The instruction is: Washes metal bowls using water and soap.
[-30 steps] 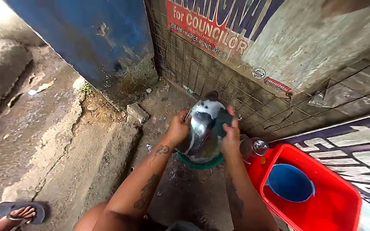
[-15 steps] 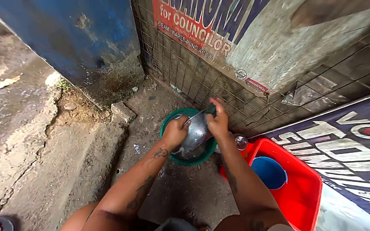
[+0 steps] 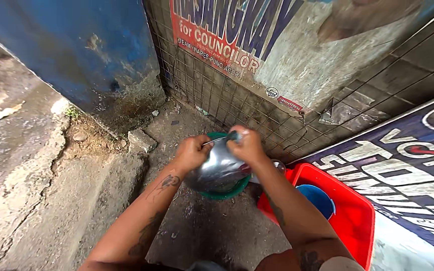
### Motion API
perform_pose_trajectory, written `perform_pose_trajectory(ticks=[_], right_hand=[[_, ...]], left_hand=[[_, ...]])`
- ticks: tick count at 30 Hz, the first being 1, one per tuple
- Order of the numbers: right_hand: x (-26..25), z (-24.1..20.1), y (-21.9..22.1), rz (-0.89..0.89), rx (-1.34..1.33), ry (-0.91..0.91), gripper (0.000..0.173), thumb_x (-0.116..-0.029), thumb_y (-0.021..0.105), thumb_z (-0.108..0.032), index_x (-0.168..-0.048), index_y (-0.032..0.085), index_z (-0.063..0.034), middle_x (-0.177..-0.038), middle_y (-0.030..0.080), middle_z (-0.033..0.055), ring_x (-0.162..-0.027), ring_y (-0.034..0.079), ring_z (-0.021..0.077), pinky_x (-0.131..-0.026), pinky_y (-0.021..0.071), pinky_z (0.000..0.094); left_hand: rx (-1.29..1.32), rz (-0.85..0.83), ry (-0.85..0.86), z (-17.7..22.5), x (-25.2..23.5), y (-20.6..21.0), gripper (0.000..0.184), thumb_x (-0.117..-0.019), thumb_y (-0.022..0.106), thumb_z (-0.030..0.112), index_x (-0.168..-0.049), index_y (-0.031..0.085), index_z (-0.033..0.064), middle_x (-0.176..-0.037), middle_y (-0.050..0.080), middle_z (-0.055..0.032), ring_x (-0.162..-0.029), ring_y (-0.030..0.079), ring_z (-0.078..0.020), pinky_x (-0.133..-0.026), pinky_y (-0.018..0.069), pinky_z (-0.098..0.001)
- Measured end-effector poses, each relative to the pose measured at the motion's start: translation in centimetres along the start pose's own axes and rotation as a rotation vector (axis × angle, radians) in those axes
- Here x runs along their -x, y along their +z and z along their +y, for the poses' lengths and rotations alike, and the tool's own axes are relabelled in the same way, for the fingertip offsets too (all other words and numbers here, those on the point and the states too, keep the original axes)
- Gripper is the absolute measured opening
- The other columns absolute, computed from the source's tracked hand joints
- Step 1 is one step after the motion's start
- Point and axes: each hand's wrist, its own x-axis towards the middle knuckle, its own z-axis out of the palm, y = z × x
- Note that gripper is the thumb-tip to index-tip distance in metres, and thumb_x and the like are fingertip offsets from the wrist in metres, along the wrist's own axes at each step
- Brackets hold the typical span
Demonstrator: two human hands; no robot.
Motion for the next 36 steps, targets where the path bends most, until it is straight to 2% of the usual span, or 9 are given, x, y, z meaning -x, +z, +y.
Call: perform_pose_trajectory(ticks=[5, 11, 16, 19, 23, 27, 31, 33, 36], right_hand=[[-2.0, -0.7, -1.3, -0.069, 0.111, -0.215, 0.022, -0.0776, 0.077, -0.021, -0.096, 0.075, -0.0081, -0.086, 0.073, 0.0096, -0.086, 0.069, 0.0269, -0.085, 0.0501, 0.0548], [-2.6, 6.8, -3.1, 0.170, -0.467, 0.382, 0.024, -0.0935, 0.058, 0.001, -0.117, 0.064, 0.0058, -0.093, 0.065, 0.0125, -0.080, 0.062, 0.0138, -0.075, 0.0548, 0.0345], [-0.1, -5.2, -0.7, -0.128, 0.140, -0.093, 0.021, -0.0803, 0.076, -0.021, -0.089, 0.074, -0.0019, -0.080, 0.072, 0.0149, -0.084, 0.071, 0.0338, -0.080, 0.0535, 0.0581], [-2.4, -2.8, -1.8, -0.162, 0.016, -0.144, 0.021, -0.0826, 0.077, -0.018, -0.099, 0.075, -0.0046, -0.087, 0.073, 0.0121, -0.084, 0.071, 0.0282, -0.083, 0.0537, 0.0560], [-4.4, 8.4, -1.8, 0.064, -0.591, 0.350, 0.031, -0.0927, 0.053, -0.009, -0.120, 0.063, -0.0002, -0.104, 0.067, 0.0121, -0.086, 0.064, 0.0181, -0.073, 0.0560, 0.0402], [0.1, 11.2, 5.1, 0.116, -1.032, 0.956, 0.046, -0.1129, 0.031, -0.038, -0.132, 0.056, -0.0056, -0.110, 0.068, 0.0131, -0.096, 0.067, 0.0224, -0.081, 0.0575, 0.0427], [3.9, 12.2, 12.7, -0.038, -0.537, 1.019, 0.035, -0.1100, 0.044, -0.017, -0.140, 0.052, -0.0008, -0.127, 0.063, 0.0205, -0.112, 0.063, 0.0281, -0.093, 0.0540, 0.0442], [5.9, 11.7, 14.4, -0.241, -0.032, 1.020, 0.052, -0.1035, 0.055, -0.014, -0.153, 0.042, -0.0020, -0.153, 0.043, 0.0284, -0.141, 0.046, 0.0410, -0.113, 0.0428, 0.0528], [9.5, 11.8, 16.8, -0.520, 0.228, 0.832, 0.072, -0.0934, 0.067, -0.010, -0.157, 0.036, 0.0004, -0.163, 0.021, 0.0354, -0.149, 0.024, 0.0543, -0.117, 0.0269, 0.0668]], left_hand=[[0.127, 0.068, 0.000, 0.5, 0.5, 0.5, 0.015, -0.1005, 0.057, 0.007, -0.104, 0.070, 0.0016, -0.087, 0.069, -0.0097, -0.077, 0.066, -0.0178, -0.074, 0.0551, -0.0427], [0.396, 0.238, -0.031, -2.0, 2.6, -2.5, 0.014, -0.1006, 0.056, 0.011, -0.091, 0.065, 0.0076, -0.075, 0.064, 0.0096, -0.070, 0.061, 0.0046, -0.070, 0.0536, -0.0179], [0.177, -0.017, 0.020, -0.2, 1.7, -0.2, 0.025, -0.1006, 0.058, 0.021, -0.087, 0.068, 0.0032, -0.071, 0.059, 0.0030, -0.064, 0.053, -0.0005, -0.064, 0.0465, -0.0230], [0.338, 0.171, 0.025, -0.8, 2.9, 0.1, 0.023, -0.1012, 0.056, 0.016, -0.083, 0.067, 0.0080, -0.069, 0.060, 0.0105, -0.063, 0.056, 0.0060, -0.062, 0.0489, -0.0160], [0.640, 0.452, -0.154, -1.9, 4.2, -1.4, 0.029, -0.1045, 0.047, 0.009, -0.082, 0.065, 0.0143, -0.071, 0.068, 0.0083, -0.066, 0.066, -0.0017, -0.066, 0.0580, -0.0234], [0.807, 0.620, -0.375, -2.0, 4.0, -1.9, 0.033, -0.1125, 0.036, 0.024, -0.101, 0.064, 0.0094, -0.083, 0.071, -0.0008, -0.078, 0.071, -0.0105, -0.074, 0.0613, -0.0321], [0.652, 0.561, -0.480, -3.3, 4.1, -0.9, 0.030, -0.1110, 0.043, 0.022, -0.099, 0.065, 0.0053, -0.077, 0.069, -0.0024, -0.070, 0.068, -0.0100, -0.068, 0.0593, -0.0302], [0.585, 0.547, -0.504, -4.0, 4.6, -0.2, 0.027, -0.1104, 0.045, 0.019, -0.098, 0.064, 0.0044, -0.076, 0.066, -0.0015, -0.069, 0.066, -0.0082, -0.066, 0.0567, -0.0272], [0.589, 0.601, -0.578, -4.8, 4.6, 0.2, 0.031, -0.1116, 0.042, 0.022, -0.102, 0.063, 0.0026, -0.079, 0.067, -0.0038, -0.072, 0.068, -0.0096, -0.068, 0.0579, -0.0283]])
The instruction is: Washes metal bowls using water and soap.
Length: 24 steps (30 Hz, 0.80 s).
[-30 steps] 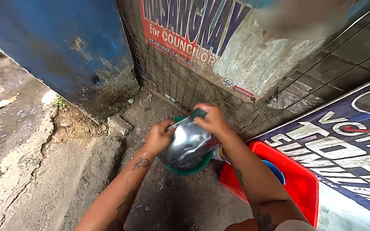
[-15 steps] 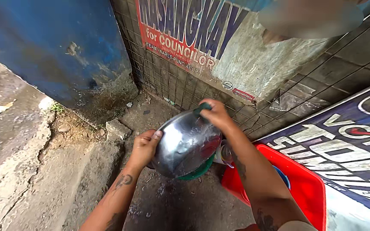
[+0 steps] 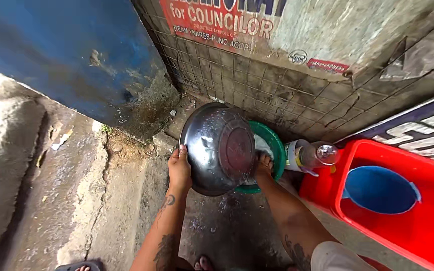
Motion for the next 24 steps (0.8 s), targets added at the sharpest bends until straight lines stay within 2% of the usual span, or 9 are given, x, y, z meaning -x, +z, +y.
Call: perform_pose_trajectory(ticks=[2, 4, 6, 9, 12, 14, 18, 20, 24], right_hand=[[-0.1, 0.1, 0.4, -0.062, -0.252, -0.020, 0.062, -0.0964, 0.065, -0.008, -0.153, 0.042, 0.0025, -0.160, 0.034, 0.0296, -0.148, 0.033, 0.0456, -0.118, 0.0317, 0.0589], [-0.6, 0.1, 0.2, 0.038, -0.931, 0.059, 0.044, -0.1022, 0.053, -0.004, -0.145, 0.048, 0.0042, -0.145, 0.053, 0.0256, -0.133, 0.053, 0.0344, -0.108, 0.0459, 0.0498], [0.5, -1.0, -1.7, 0.171, -1.387, 0.060, 0.045, -0.1029, 0.052, -0.008, -0.146, 0.046, 0.0017, -0.141, 0.054, 0.0232, -0.124, 0.057, 0.0305, -0.100, 0.0504, 0.0482], [4.7, -3.8, -2.1, 0.371, -1.280, -0.336, 0.045, -0.0960, 0.058, -0.009, -0.137, 0.055, 0.0081, -0.135, 0.059, 0.0243, -0.125, 0.058, 0.0257, -0.105, 0.0493, 0.0394], [8.8, -9.0, -1.1, 0.649, -0.926, -0.634, 0.040, -0.0889, 0.067, -0.026, -0.120, 0.075, -0.0019, -0.127, 0.062, 0.0259, -0.122, 0.057, 0.0388, -0.103, 0.0477, 0.0537], [8.6, -11.5, -2.5, 0.735, -0.802, -0.716, 0.034, -0.0881, 0.069, -0.024, -0.118, 0.078, -0.0103, -0.125, 0.062, 0.0251, -0.119, 0.055, 0.0452, -0.098, 0.0423, 0.0641], [-0.7, -10.3, -6.9, 0.676, -0.727, -0.583, 0.035, -0.0967, 0.063, -0.017, -0.131, 0.071, -0.0141, -0.139, 0.059, 0.0202, -0.133, 0.053, 0.0380, -0.110, 0.0437, 0.0579], [-3.9, -7.2, -7.4, 0.578, -0.835, -0.334, 0.037, -0.1017, 0.056, -0.017, -0.137, 0.065, -0.0103, -0.144, 0.056, 0.0205, -0.136, 0.051, 0.0350, -0.113, 0.0437, 0.0534], [1.1, -3.0, -4.0, 0.456, -1.019, 0.108, 0.041, -0.1092, 0.048, -0.022, -0.143, 0.055, 0.0004, -0.146, 0.052, 0.0276, -0.136, 0.050, 0.0411, -0.113, 0.0396, 0.0575]], left_hand=[[0.024, 0.040, -0.034, -0.4, -0.4, -0.1, 0.032, -0.1125, 0.038, 0.022, -0.107, 0.062, 0.0006, -0.084, 0.067, -0.0058, -0.076, 0.068, -0.0109, -0.072, 0.0588, -0.0300], [0.019, 0.079, -0.052, -1.1, -0.7, -0.2, 0.032, -0.1127, 0.038, 0.021, -0.109, 0.061, -0.0007, -0.086, 0.066, -0.0066, -0.077, 0.067, -0.0105, -0.073, 0.0576, -0.0295], [-0.011, 0.105, -0.028, -1.8, -1.3, -0.2, 0.031, -0.1126, 0.038, 0.020, -0.109, 0.060, -0.0017, -0.086, 0.065, -0.0062, -0.077, 0.066, -0.0088, -0.073, 0.0568, -0.0278], [-0.057, 0.093, 0.035, -2.8, -2.3, 0.1, 0.026, -0.1118, 0.040, 0.016, -0.113, 0.059, -0.0019, -0.089, 0.064, -0.0056, -0.078, 0.065, -0.0072, -0.074, 0.0564, -0.0260], [-0.096, 0.062, 0.039, -3.0, -2.6, 0.9, 0.027, -0.1115, 0.042, 0.018, -0.113, 0.061, -0.0012, -0.086, 0.064, -0.0050, -0.075, 0.065, -0.0070, -0.071, 0.0561, -0.0258], [-0.128, 0.046, 0.023, -3.0, -2.4, 1.6, 0.030, -0.1122, 0.040, 0.022, -0.103, 0.060, 0.0013, -0.079, 0.061, -0.0034, -0.070, 0.064, -0.0070, -0.068, 0.0555, -0.0261], [-0.106, 0.020, -0.019, -3.9, -2.3, 2.5, 0.037, -0.1125, 0.038, 0.030, -0.105, 0.062, 0.0033, -0.081, 0.064, -0.0062, -0.072, 0.066, -0.0120, -0.069, 0.0576, -0.0317], [-0.034, 0.031, -0.055, -4.9, -2.3, 2.4, 0.039, -0.1126, 0.038, 0.031, -0.110, 0.063, 0.0015, -0.085, 0.066, -0.0090, -0.076, 0.067, -0.0147, -0.072, 0.0585, -0.0347], [0.014, 0.083, -0.085, -5.6, -2.1, 2.4, 0.038, -0.1129, 0.037, 0.029, -0.114, 0.062, 0.0001, -0.089, 0.065, -0.0092, -0.080, 0.067, -0.0137, -0.075, 0.0575, -0.0337]])
